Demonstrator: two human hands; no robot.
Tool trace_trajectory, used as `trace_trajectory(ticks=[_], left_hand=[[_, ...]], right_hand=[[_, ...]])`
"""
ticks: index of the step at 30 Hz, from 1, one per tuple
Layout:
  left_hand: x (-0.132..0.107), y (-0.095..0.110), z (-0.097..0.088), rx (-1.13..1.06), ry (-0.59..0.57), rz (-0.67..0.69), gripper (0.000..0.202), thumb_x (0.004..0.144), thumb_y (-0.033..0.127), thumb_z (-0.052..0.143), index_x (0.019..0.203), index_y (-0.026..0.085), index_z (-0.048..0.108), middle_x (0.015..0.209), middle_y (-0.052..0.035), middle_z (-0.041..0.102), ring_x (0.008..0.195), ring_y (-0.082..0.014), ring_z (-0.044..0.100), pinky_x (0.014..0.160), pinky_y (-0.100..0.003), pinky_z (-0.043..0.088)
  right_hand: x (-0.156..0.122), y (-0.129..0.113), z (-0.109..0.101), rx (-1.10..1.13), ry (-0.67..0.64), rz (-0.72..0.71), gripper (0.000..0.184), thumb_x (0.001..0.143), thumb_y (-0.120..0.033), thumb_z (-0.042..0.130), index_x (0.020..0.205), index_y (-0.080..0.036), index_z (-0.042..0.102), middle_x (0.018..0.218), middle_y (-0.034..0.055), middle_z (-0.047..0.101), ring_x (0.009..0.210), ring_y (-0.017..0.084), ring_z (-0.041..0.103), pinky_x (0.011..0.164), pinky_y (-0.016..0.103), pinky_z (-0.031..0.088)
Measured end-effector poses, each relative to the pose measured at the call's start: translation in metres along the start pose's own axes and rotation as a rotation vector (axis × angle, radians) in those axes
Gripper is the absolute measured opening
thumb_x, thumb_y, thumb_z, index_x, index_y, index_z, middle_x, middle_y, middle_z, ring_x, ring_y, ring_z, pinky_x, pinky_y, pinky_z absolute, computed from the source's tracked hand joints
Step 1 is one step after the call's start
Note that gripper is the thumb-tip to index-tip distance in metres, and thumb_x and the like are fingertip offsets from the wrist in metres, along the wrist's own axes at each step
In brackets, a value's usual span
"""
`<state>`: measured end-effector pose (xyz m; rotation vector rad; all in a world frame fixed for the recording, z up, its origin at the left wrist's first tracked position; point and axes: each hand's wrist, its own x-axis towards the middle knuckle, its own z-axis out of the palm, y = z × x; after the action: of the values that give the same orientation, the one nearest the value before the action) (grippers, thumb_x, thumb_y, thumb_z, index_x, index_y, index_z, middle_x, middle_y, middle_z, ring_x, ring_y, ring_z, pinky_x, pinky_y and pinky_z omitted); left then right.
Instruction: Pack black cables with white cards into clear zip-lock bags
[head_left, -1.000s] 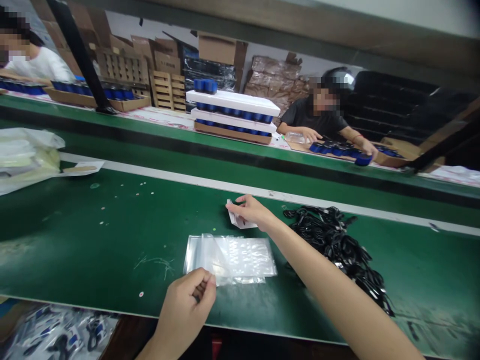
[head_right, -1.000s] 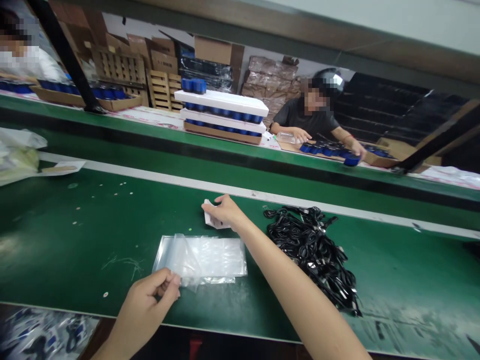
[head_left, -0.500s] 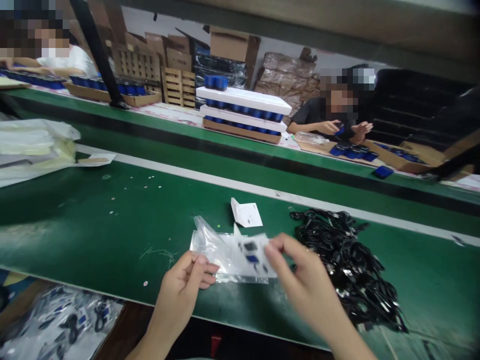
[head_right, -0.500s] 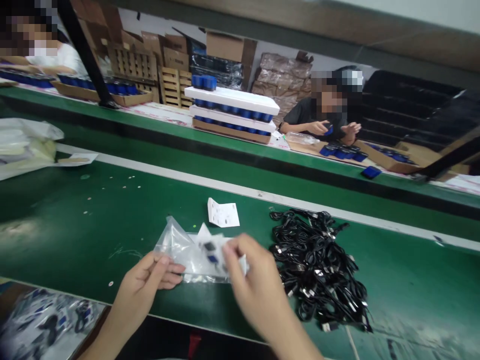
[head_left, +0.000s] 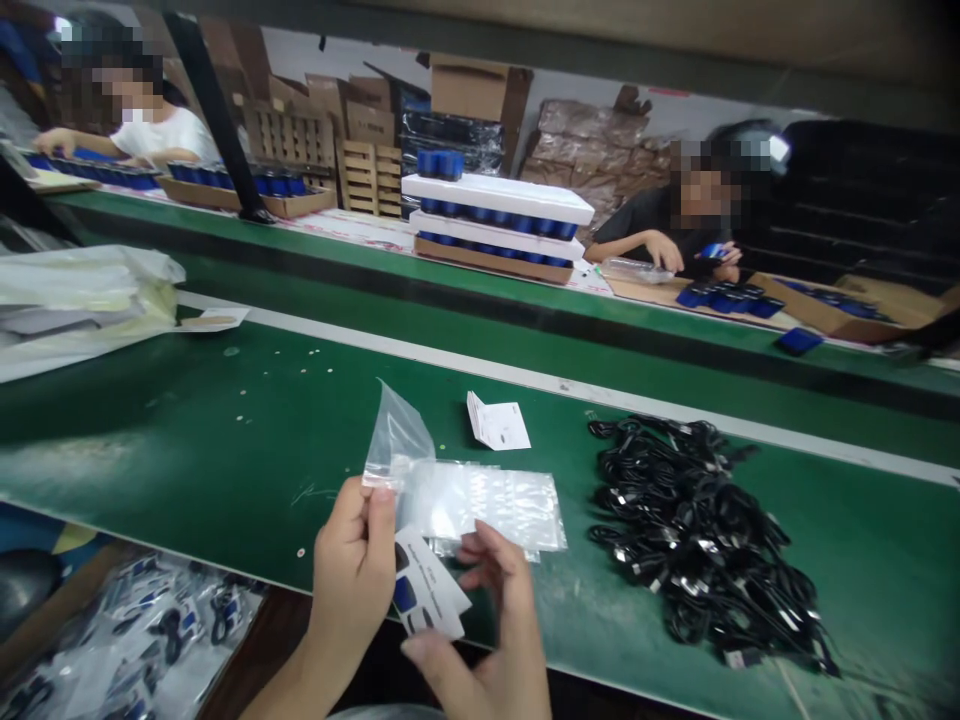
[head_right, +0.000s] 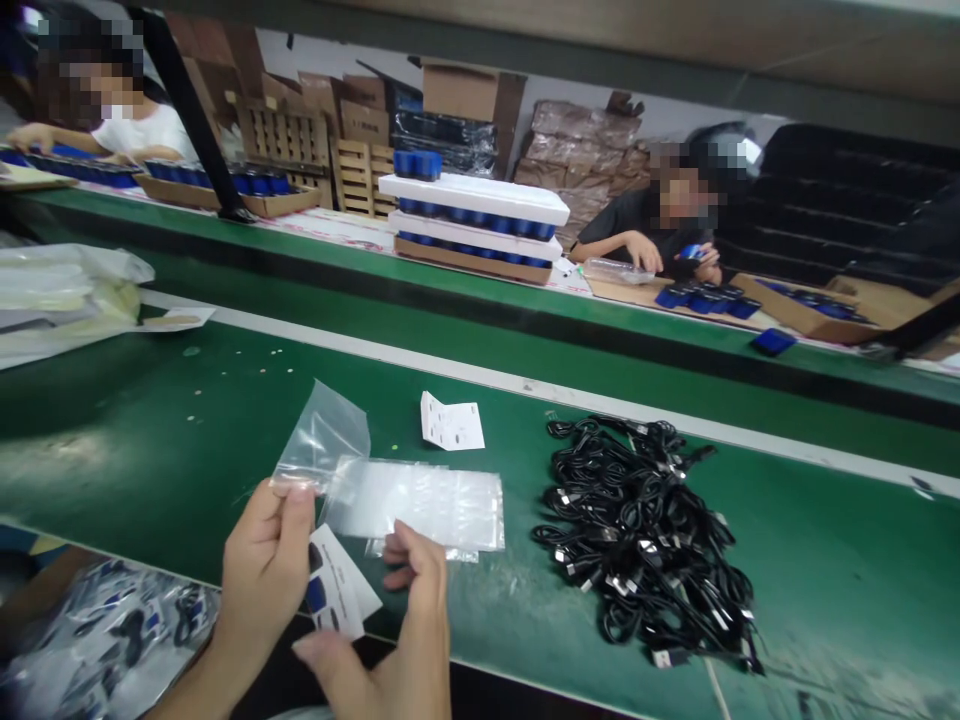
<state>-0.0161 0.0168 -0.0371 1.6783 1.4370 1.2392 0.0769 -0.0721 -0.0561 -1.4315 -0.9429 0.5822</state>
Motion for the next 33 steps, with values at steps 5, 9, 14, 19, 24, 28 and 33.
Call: trace_trajectory(ticks=[5,9,14,19,24,28,33], left_hand=[[0.003,0.007,0.002,0.053,0.073,0.054,0.021,0.089,0.029,0.041,0.070,0.022,0.047,0.054,0.0079,0.042,0.048,-0.0103,0.043,0.049,-0.019,0.036],[0.001,0.008,0.003,0.093,0.055,0.082,0.023,0.090,0.028,0.039,0.069,0.023,0.045,0.049,0.0091,0.036,0.044,-0.0100,0.040,0.046,-0.019,0.035],[0.002,0.003,-0.005,0.192,-0.007,0.129,0.026,0.087,0.029,0.043,0.063,0.022,0.047,0.045,0.0087,0.041,0.040,-0.0093,0.042,0.044,-0.019,0.036],[0.002,0.006,-0.010,0.299,-0.049,0.200,0.026,0.085,0.028,0.045,0.061,0.021,0.051,0.044,0.0077,0.047,0.040,-0.0085,0.045,0.044,-0.018,0.035],[-0.001,0.008,-0.008,0.384,-0.074,0.285,0.025,0.083,0.026,0.046,0.060,0.021,0.053,0.042,0.0085,0.044,0.038,-0.0075,0.042,0.043,-0.016,0.034],[-0.005,0.011,-0.006,0.383,-0.126,0.317,0.027,0.084,0.024,0.044,0.058,0.021,0.050,0.041,0.0093,0.040,0.036,-0.0069,0.041,0.040,-0.014,0.034],[-0.014,0.015,0.000,0.376,-0.169,0.457,0.027,0.085,0.020,0.044,0.059,0.020,0.051,0.043,0.0086,0.044,0.036,-0.0065,0.045,0.042,-0.015,0.036]], right_hand=[[-0.012,0.017,0.017,0.398,-0.199,0.399,0.037,0.065,-0.040,0.075,0.091,-0.018,0.062,0.071,0.0024,0.067,0.056,0.015,0.060,0.054,0.026,0.049],[-0.004,0.013,0.014,0.210,-0.172,0.279,0.020,0.075,-0.034,0.065,0.063,-0.017,0.062,0.058,-0.0006,0.058,0.048,0.013,0.057,0.048,0.024,0.048],[0.004,0.003,-0.007,-0.177,-0.040,-0.330,0.016,0.080,-0.011,0.054,0.070,-0.020,0.063,0.057,-0.0001,0.055,0.048,0.013,0.053,0.046,0.023,0.041],[0.011,-0.001,-0.021,-0.328,0.034,-0.593,0.023,0.076,-0.003,0.055,0.089,-0.021,0.061,0.062,0.0018,0.057,0.049,0.014,0.055,0.043,0.023,0.041],[0.014,0.000,-0.022,-0.319,0.097,-0.587,0.021,0.076,-0.003,0.056,0.085,-0.021,0.058,0.058,-0.0002,0.054,0.047,0.012,0.052,0.042,0.022,0.041],[0.011,0.005,-0.024,-0.353,0.079,-0.605,0.021,0.077,-0.006,0.055,0.090,-0.022,0.058,0.062,0.0013,0.057,0.050,0.014,0.054,0.045,0.022,0.042],[0.009,0.009,-0.026,-0.563,-0.036,-0.509,0.015,0.084,-0.011,0.049,0.087,-0.020,0.060,0.062,0.0014,0.056,0.050,0.014,0.054,0.048,0.023,0.043]])
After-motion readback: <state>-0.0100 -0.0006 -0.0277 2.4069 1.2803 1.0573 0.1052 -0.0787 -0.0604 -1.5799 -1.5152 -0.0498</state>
